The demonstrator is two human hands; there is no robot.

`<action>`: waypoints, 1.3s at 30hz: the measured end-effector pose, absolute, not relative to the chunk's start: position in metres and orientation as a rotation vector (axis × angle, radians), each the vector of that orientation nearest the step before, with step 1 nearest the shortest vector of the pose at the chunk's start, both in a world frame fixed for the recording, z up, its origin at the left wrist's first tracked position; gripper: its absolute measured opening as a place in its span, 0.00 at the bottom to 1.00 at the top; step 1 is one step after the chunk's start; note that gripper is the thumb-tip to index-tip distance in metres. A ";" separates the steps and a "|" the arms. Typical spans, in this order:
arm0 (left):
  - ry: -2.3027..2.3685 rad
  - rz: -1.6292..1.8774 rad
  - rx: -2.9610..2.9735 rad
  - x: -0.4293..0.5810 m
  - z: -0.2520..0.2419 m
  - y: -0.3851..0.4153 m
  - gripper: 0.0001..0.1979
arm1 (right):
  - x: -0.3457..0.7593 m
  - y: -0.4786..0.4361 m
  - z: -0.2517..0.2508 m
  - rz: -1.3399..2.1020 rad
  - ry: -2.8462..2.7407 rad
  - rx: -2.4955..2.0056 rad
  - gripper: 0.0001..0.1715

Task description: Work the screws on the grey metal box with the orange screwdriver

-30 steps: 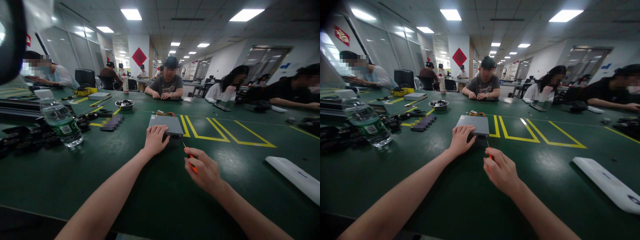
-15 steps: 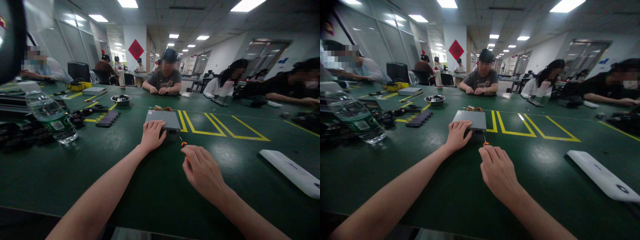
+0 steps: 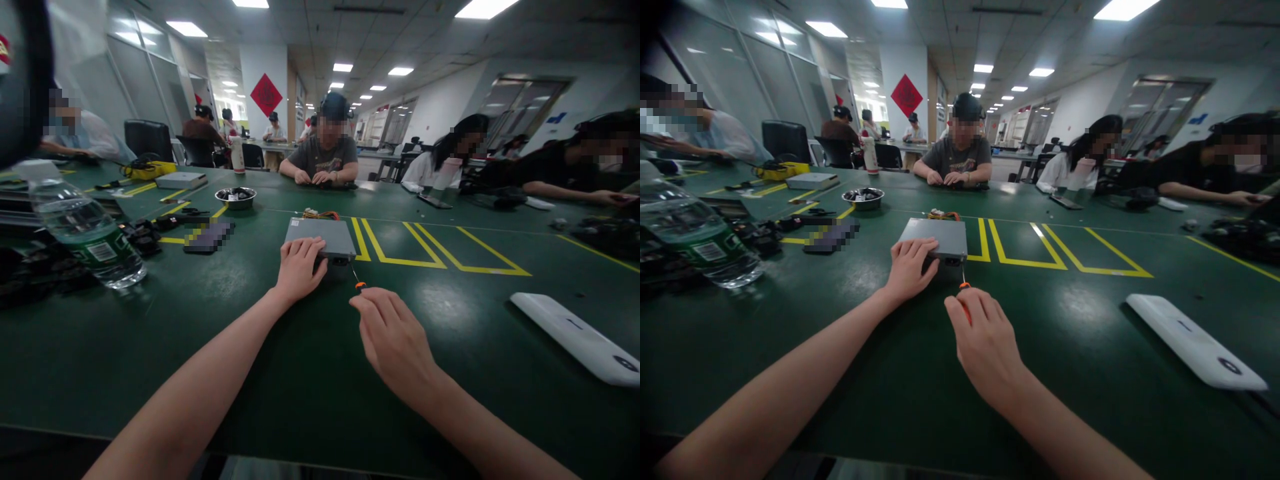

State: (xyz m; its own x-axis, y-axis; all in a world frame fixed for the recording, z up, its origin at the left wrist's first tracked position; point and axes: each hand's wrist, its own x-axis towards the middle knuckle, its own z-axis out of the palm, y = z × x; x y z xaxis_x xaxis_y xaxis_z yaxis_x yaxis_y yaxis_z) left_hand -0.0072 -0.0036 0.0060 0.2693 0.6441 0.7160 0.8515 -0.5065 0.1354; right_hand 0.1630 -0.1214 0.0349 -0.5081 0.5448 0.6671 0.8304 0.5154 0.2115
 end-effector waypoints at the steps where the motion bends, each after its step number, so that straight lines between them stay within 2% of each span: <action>1: -1.378 -1.071 -2.266 -0.007 0.006 -0.003 0.15 | 0.164 -0.121 0.036 -0.723 -2.200 -1.138 0.12; 5: -1.371 -1.062 -2.270 -0.007 0.006 -0.003 0.15 | 0.174 -0.119 0.046 -0.817 -1.992 -1.411 0.23; 7: -1.373 -1.068 -2.267 -0.007 0.006 -0.004 0.15 | 0.178 -0.117 0.049 -0.849 -1.954 -1.461 0.20; 12: -1.383 -1.072 -2.276 -0.007 0.006 -0.004 0.15 | 0.170 -0.121 0.039 -0.862 -2.149 -1.212 0.15; 19: -1.385 -1.076 -2.274 -0.007 0.006 -0.004 0.16 | 0.164 -0.124 0.037 -0.770 -2.245 -1.260 0.14; 22: -1.392 -1.061 -2.281 -0.007 0.007 -0.004 0.16 | 0.173 -0.121 0.046 -0.810 -2.090 -1.417 0.22; 32: -1.393 -1.066 -2.291 -0.007 0.007 -0.005 0.16 | 0.168 -0.126 0.043 -0.889 -2.221 -1.250 0.06; 36: -1.393 -1.067 -2.291 -0.007 0.007 -0.005 0.16 | 0.170 -0.125 0.046 -0.804 -2.217 -1.281 0.10; 39: -1.400 -1.058 -2.294 -0.007 0.007 -0.005 0.16 | 0.176 -0.122 0.049 -0.754 -2.078 -1.454 0.21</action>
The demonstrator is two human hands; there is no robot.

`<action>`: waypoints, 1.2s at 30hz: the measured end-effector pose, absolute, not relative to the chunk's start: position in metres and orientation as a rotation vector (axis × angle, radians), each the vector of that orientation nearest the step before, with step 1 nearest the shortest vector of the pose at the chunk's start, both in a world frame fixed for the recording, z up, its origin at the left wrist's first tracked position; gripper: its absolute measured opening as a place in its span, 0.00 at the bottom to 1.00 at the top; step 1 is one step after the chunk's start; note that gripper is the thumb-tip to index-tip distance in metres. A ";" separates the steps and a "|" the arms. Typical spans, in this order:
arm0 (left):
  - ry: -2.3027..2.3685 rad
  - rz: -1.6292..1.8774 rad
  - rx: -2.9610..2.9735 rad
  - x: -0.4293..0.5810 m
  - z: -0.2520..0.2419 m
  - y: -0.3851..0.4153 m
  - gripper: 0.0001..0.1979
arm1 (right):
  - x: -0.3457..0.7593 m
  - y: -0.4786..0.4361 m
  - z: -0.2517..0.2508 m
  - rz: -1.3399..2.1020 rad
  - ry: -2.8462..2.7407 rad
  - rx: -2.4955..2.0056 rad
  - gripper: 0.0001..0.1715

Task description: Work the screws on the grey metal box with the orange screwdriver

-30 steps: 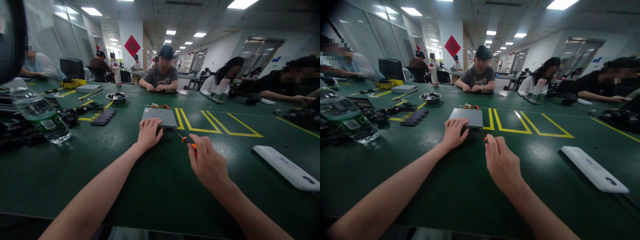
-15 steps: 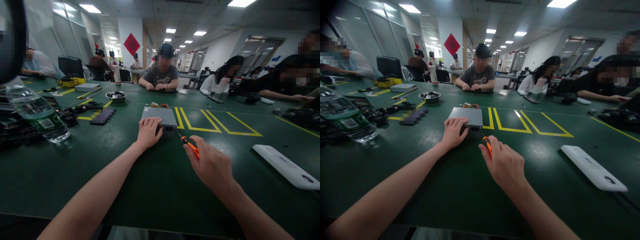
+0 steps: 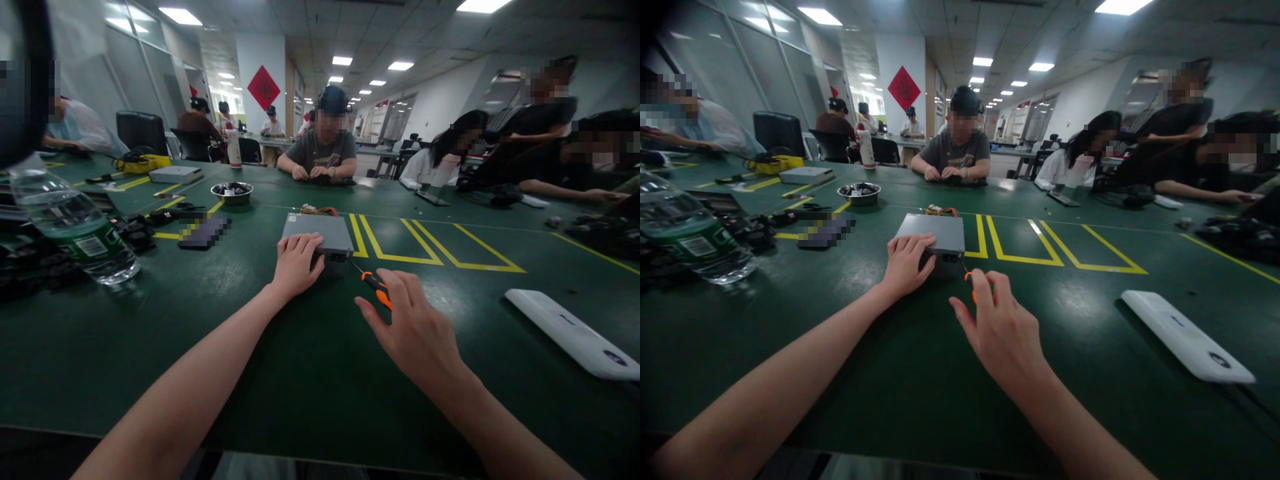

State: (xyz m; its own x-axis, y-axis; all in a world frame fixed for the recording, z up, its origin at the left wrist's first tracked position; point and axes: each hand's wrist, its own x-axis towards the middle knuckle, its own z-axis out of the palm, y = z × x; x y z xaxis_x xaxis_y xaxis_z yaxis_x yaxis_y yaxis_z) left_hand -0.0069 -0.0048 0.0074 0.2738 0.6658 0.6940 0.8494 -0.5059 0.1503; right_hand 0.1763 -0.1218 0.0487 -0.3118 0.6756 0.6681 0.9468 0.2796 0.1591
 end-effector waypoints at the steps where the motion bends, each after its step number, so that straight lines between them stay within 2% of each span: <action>1: -1.401 -1.056 -2.294 -0.007 0.007 -0.005 0.16 | 0.178 -0.121 0.049 -0.751 -2.042 -1.494 0.23; 7: -1.393 -1.063 -2.284 -0.006 0.005 -0.004 0.16 | 0.174 -0.122 0.038 -0.855 -2.229 -1.270 0.09; 12: -1.392 -1.056 -2.284 -0.007 0.005 -0.004 0.16 | 0.168 -0.125 0.037 -0.822 -2.317 -1.159 0.12; 14: -1.390 -1.056 -2.288 -0.007 0.005 -0.004 0.16 | 0.171 -0.123 0.041 -0.715 -2.265 -1.199 0.12; 18: -1.402 -1.057 -2.291 -0.007 0.005 -0.004 0.16 | 0.181 -0.119 0.049 -0.685 -2.089 -1.396 0.18; 24: -1.392 -1.068 -2.298 -0.006 0.006 -0.005 0.16 | 0.174 -0.121 0.045 -0.781 -2.179 -1.270 0.11; 29: -1.396 -1.066 -2.297 -0.007 0.007 -0.005 0.16 | 0.170 -0.122 0.044 -0.714 -2.251 -1.203 0.10; 33: -1.392 -1.069 -2.292 -0.007 0.006 -0.004 0.16 | 0.179 -0.119 0.047 -0.561 -2.114 -1.373 0.19; 36: -1.398 -1.067 -2.294 -0.006 0.006 -0.004 0.16 | 0.181 -0.119 0.046 -0.555 -2.066 -1.445 0.19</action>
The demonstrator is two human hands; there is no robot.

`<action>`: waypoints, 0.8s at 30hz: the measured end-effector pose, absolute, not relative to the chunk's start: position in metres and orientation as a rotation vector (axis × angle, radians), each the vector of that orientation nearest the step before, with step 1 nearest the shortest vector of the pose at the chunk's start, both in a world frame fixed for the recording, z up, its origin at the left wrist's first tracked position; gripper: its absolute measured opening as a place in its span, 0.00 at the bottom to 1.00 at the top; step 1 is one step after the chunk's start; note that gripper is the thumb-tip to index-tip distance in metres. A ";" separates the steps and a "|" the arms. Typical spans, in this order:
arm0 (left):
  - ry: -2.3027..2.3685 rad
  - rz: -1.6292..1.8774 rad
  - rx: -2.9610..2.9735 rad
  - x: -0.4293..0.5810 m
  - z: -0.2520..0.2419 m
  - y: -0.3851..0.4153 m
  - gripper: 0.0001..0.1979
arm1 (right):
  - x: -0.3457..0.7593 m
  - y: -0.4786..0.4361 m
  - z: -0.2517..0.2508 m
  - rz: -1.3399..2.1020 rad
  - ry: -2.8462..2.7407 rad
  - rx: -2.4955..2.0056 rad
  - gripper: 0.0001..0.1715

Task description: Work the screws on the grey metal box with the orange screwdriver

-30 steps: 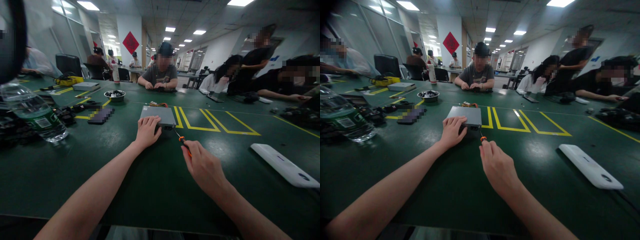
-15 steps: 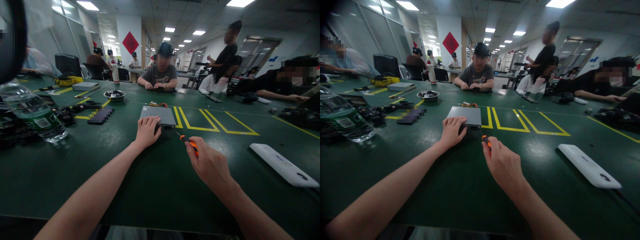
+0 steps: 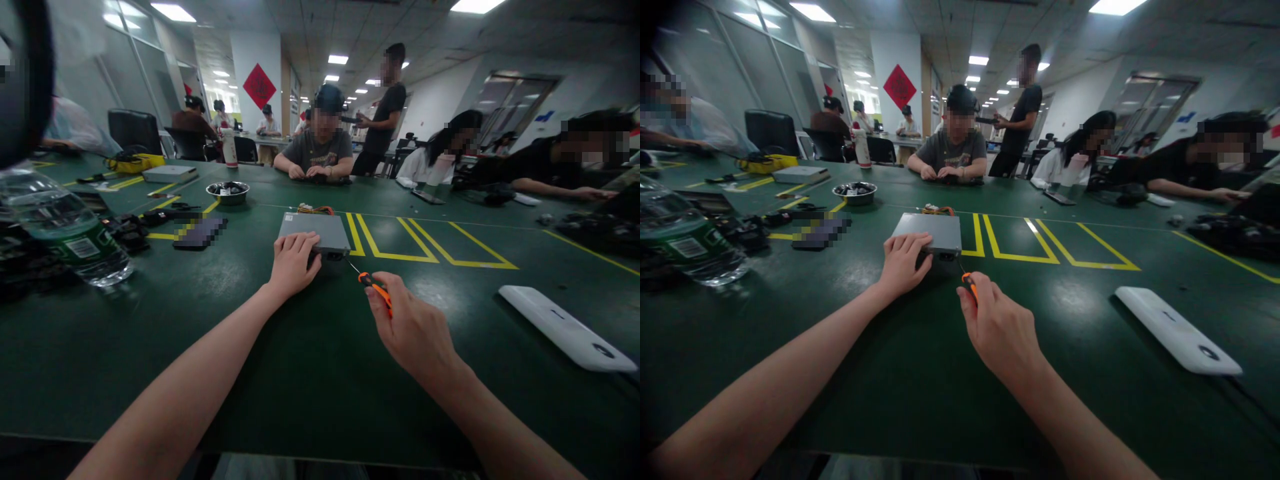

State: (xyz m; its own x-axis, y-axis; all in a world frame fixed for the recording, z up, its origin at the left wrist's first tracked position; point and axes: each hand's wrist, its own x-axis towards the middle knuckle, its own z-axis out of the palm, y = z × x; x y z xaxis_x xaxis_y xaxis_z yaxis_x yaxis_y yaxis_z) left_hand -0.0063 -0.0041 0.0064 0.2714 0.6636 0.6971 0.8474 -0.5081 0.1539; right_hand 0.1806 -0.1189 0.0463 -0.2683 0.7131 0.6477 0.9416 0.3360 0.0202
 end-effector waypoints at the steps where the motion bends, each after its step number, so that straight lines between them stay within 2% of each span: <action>1: -1.401 -1.065 -2.295 -0.006 0.006 -0.004 0.16 | 0.180 -0.119 0.045 -0.565 -2.073 -1.437 0.18; 8: -1.397 -1.068 -2.297 -0.006 0.006 -0.004 0.17 | 0.172 -0.125 0.040 -0.747 -2.219 -1.271 0.11; 11: -1.398 -1.069 -2.289 -0.007 0.005 -0.004 0.16 | 0.173 -0.124 0.044 -0.704 -2.215 -1.243 0.10; 17: -1.400 -1.057 -2.291 -0.007 0.006 -0.004 0.16 | 0.180 -0.118 0.048 -0.600 -2.063 -1.437 0.21; 24: -1.400 -1.059 -2.295 -0.007 0.006 -0.004 0.16 | 0.175 -0.121 0.042 -0.714 -2.231 -1.288 0.12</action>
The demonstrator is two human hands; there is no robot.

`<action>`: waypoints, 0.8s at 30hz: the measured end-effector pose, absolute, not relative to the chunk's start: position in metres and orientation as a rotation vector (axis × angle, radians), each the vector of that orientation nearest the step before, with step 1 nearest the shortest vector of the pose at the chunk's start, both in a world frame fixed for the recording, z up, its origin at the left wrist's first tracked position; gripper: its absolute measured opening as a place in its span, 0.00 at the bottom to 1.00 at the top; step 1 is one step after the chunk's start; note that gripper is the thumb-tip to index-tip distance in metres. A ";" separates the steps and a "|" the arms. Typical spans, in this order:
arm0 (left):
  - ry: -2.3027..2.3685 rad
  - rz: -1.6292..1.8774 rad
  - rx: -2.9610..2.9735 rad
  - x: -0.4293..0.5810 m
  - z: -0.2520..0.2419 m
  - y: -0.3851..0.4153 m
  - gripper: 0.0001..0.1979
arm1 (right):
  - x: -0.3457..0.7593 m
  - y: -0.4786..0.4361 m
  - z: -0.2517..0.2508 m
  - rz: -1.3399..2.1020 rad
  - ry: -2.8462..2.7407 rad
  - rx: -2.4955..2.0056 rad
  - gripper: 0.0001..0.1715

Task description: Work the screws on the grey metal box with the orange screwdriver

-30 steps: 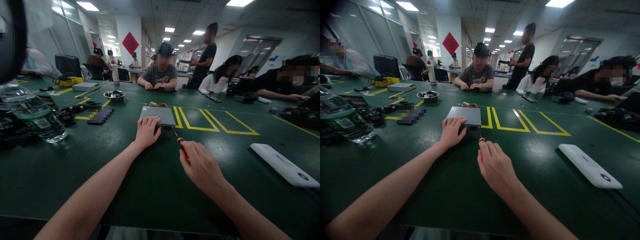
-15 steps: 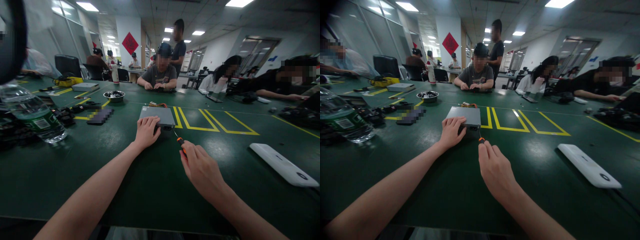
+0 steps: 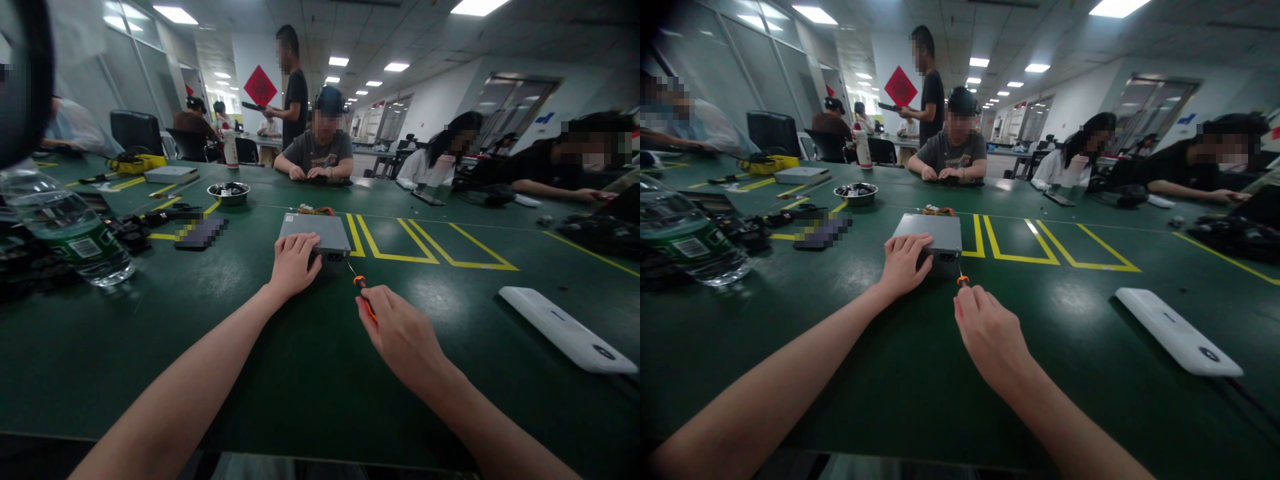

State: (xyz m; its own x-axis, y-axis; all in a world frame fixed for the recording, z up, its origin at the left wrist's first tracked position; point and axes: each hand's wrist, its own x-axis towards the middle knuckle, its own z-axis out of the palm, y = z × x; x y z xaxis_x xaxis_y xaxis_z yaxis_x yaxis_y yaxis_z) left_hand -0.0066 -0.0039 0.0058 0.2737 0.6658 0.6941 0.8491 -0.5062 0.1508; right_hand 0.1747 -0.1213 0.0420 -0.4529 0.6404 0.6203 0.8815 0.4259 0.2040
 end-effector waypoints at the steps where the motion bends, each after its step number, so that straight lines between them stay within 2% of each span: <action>1: -1.397 -1.057 -2.295 -0.007 0.006 -0.004 0.16 | 0.173 -0.122 0.042 -0.743 -2.277 -1.256 0.11; 7: -1.398 -1.049 -2.284 -0.007 0.006 -0.004 0.16 | 0.173 -0.122 0.044 -0.688 -2.291 -1.296 0.12; 11: -1.403 -1.054 -2.275 -0.006 0.006 -0.004 0.16 | 0.178 -0.120 0.047 -0.643 -2.111 -1.495 0.21; 18: -1.382 -1.070 -2.281 -0.007 0.007 -0.004 0.16 | 0.176 -0.119 0.044 -0.793 -2.112 -1.232 0.09; 24: -1.377 -1.069 -2.274 -0.007 0.006 -0.003 0.16 | 0.170 -0.121 0.043 -0.772 -2.179 -1.170 0.10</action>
